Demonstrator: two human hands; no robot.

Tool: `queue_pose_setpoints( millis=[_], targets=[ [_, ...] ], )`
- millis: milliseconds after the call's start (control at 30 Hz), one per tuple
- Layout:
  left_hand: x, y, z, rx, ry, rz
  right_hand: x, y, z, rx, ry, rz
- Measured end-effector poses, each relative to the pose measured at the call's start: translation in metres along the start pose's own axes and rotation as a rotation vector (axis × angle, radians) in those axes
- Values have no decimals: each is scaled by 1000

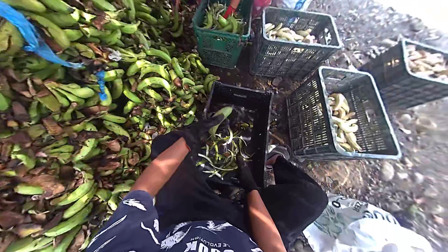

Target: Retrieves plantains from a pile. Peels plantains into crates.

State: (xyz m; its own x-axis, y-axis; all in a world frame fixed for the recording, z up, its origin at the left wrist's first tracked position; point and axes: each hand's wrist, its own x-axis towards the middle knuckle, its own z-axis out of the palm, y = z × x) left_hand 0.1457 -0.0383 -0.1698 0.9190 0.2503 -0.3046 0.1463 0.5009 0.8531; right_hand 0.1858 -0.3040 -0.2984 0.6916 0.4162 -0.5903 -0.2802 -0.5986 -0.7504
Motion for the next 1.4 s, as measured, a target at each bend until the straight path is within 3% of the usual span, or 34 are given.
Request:
queue_pose_setpoints(
  millis=[67,167,267,367,500,567,700,767,833,933,1000,1033,1200,1300,1400],
  targets=[
    [1,5,-2,-50,-59,91,7,1,3,267,30,39],
    [9,3,-4,235,148,102,5,-19,3,442,-30,17],
    [26,-18,-11,411,205,194,-12,-36,11,410,-116,-102],
    [27,-28,1,391,211,259,-32,-57,22,377,-182,-209],
    [18,-34,13,512,251,244,-39,-91,38,457,-103,-85],
    [10,-36,14,582,267,244,-44,-111,29,380,-87,-214],
    [1,-41,14,629,252,335,-73,-158,9,646,-16,-587],
    [8,-42,18,578,281,406,-79,-170,6,699,50,-670],
    [0,-42,20,586,268,420,-63,-140,22,536,82,-566],
    [-12,-51,17,576,290,390,-57,-49,52,37,-236,-197],
    [0,-40,16,488,320,331,-60,-22,74,136,-233,7],
    [4,-36,17,429,300,315,-61,-18,72,186,-216,19],
    [9,-38,17,189,143,233,-34,-61,25,177,16,-270],
    [11,-39,17,216,172,199,-28,-91,-2,-58,45,-380],
    [11,-39,19,247,223,154,-31,-109,-8,-345,106,-357]
  ],
)
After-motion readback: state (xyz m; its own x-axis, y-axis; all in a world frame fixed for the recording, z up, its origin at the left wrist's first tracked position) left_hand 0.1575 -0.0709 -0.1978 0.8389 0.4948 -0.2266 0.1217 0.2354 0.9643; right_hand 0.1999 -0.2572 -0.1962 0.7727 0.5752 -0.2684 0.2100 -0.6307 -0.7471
